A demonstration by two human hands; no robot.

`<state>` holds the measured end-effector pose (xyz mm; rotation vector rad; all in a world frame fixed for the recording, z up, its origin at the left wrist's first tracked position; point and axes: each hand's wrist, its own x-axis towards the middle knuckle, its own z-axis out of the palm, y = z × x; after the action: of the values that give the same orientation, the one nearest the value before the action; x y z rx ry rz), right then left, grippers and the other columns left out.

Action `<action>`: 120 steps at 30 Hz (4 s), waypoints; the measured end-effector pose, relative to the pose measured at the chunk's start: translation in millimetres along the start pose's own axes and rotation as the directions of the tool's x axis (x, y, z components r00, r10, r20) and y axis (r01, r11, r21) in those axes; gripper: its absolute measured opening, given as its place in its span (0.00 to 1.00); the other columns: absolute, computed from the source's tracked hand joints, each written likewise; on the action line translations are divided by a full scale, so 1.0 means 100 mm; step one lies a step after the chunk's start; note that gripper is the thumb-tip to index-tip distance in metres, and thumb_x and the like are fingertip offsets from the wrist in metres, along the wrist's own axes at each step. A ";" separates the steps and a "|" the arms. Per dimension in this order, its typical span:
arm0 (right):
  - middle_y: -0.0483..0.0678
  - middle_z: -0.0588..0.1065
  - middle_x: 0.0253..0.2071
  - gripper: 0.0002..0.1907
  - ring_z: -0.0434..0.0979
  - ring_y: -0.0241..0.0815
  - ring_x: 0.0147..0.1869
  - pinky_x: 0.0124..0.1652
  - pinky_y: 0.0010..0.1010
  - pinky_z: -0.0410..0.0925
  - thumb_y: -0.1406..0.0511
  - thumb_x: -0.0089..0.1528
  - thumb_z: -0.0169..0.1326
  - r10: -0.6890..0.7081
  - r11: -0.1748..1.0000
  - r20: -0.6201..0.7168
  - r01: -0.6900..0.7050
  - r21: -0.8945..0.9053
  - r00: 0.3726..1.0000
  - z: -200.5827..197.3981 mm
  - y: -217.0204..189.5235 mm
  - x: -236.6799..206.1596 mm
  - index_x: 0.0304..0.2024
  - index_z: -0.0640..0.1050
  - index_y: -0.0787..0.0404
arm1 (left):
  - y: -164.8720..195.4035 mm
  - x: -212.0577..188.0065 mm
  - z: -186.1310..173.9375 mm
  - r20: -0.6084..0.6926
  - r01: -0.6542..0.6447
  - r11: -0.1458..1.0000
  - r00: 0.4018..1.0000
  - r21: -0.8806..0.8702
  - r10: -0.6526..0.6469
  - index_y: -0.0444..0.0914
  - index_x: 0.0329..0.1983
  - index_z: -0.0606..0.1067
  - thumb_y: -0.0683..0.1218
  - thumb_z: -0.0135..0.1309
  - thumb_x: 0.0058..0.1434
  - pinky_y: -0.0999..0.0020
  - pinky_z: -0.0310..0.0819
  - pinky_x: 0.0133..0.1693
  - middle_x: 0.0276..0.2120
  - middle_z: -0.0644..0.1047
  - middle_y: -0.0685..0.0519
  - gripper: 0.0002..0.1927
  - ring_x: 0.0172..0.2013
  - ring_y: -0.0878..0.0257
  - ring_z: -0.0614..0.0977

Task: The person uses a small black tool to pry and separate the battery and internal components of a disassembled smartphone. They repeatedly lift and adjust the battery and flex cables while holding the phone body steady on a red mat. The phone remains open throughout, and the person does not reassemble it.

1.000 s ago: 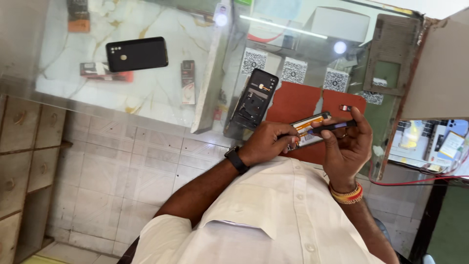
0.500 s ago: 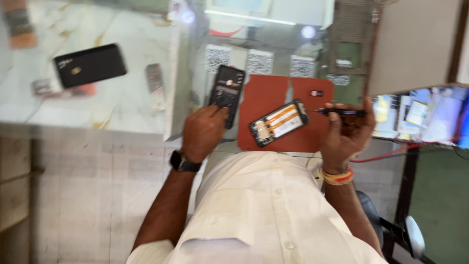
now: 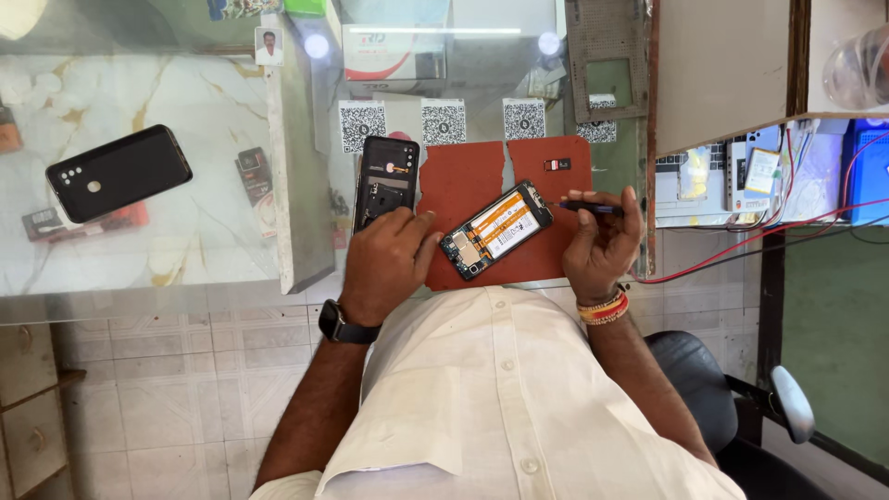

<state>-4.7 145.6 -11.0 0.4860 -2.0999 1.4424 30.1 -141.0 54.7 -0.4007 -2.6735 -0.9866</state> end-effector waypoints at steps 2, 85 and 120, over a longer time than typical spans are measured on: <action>0.59 0.73 0.56 0.30 0.80 0.51 0.60 0.57 0.40 0.80 0.80 0.73 0.46 -0.012 1.000 0.005 0.012 0.001 1.000 0.02 0.02 0.02 0.74 0.54 0.62 | 0.04 0.01 0.04 0.021 -0.010 1.000 1.000 -0.008 0.011 0.34 0.46 0.79 0.43 0.61 0.62 0.59 0.76 0.38 0.36 0.78 0.48 0.11 0.37 0.53 0.81; 0.55 0.77 0.48 0.22 0.80 0.42 0.50 0.46 0.29 0.77 0.76 0.73 0.57 -0.100 0.986 0.298 0.134 -0.096 0.949 0.02 -0.26 0.51 0.67 0.71 0.59 | -0.05 -0.21 0.69 0.206 0.233 0.145 0.961 -0.962 -0.184 0.33 0.37 0.77 0.30 0.60 0.63 0.70 0.81 0.49 0.39 0.79 0.49 0.06 0.43 0.67 0.82; 0.55 0.75 0.48 0.21 0.80 0.44 0.52 0.45 0.30 0.78 0.77 0.72 0.57 -0.085 0.993 0.305 0.106 -0.052 0.949 -0.05 -0.22 0.52 0.66 0.72 0.59 | 0.09 -0.14 0.58 0.187 0.280 0.423 0.950 -0.862 -0.248 0.35 0.38 0.75 0.32 0.57 0.63 0.77 0.76 0.39 0.35 0.77 0.56 0.05 0.37 0.74 0.78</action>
<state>-31.8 143.2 38.1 0.8148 -2.3166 1.3034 37.6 -98.2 12.2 -0.1441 -2.0016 -2.4886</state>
